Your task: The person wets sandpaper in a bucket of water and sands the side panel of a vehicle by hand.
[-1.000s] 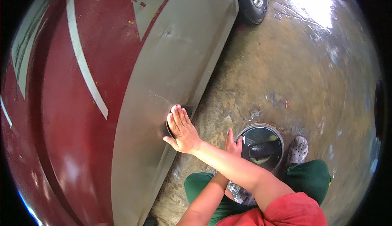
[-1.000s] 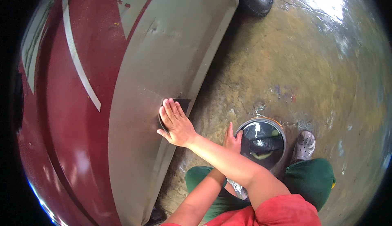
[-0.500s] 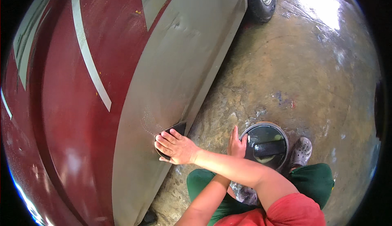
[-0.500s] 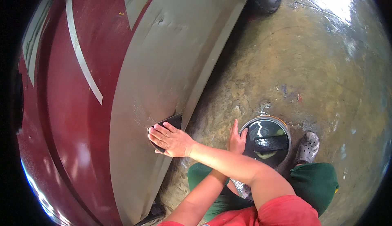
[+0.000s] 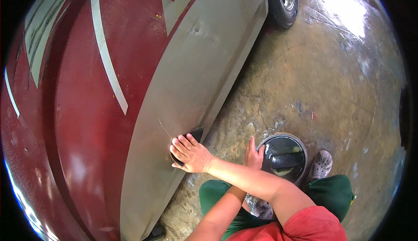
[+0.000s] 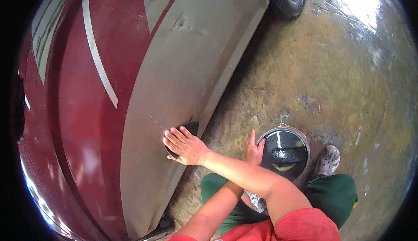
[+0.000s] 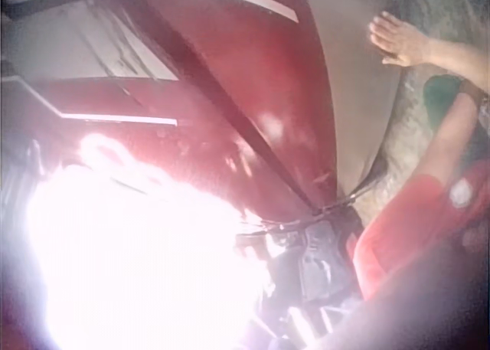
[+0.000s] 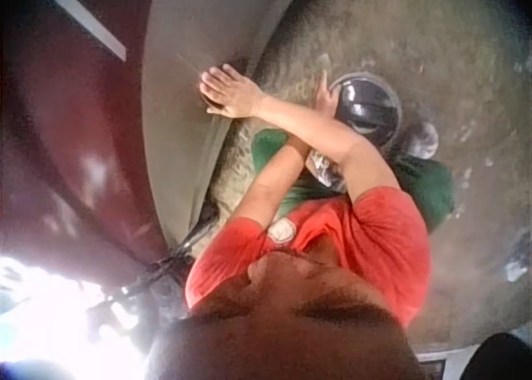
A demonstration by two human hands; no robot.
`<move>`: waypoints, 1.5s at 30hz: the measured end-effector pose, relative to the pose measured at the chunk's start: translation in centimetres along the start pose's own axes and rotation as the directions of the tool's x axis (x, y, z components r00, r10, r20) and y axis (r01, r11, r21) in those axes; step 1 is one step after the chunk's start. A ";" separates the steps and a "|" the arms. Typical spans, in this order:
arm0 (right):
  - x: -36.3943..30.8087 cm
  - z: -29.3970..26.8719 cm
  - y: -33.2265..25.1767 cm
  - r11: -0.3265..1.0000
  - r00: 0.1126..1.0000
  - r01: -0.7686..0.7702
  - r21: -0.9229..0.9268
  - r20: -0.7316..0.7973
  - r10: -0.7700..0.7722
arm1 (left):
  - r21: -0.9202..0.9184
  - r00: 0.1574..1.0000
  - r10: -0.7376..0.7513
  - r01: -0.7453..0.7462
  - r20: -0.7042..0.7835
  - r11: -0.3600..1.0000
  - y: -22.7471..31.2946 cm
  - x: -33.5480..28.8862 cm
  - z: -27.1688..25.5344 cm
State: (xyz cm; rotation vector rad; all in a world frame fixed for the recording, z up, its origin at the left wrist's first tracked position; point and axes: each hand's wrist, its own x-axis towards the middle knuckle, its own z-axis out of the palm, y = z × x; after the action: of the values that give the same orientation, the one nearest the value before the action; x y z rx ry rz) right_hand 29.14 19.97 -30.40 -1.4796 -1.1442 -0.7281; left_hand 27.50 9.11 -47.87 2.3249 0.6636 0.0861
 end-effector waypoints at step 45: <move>15.5 -10.4 14.7 0.601 0.494 -0.655 0.458 -0.342 0.799 | 0.280 0.918 0.396 -0.388 0.029 0.878 1.9 -2.6 -1.8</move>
State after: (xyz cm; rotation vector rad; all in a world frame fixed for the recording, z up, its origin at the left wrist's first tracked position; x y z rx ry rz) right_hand 49.57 14.73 -19.50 -1.2456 -0.0927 -0.2874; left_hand 25.65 7.78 -44.99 2.7116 0.2140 0.2242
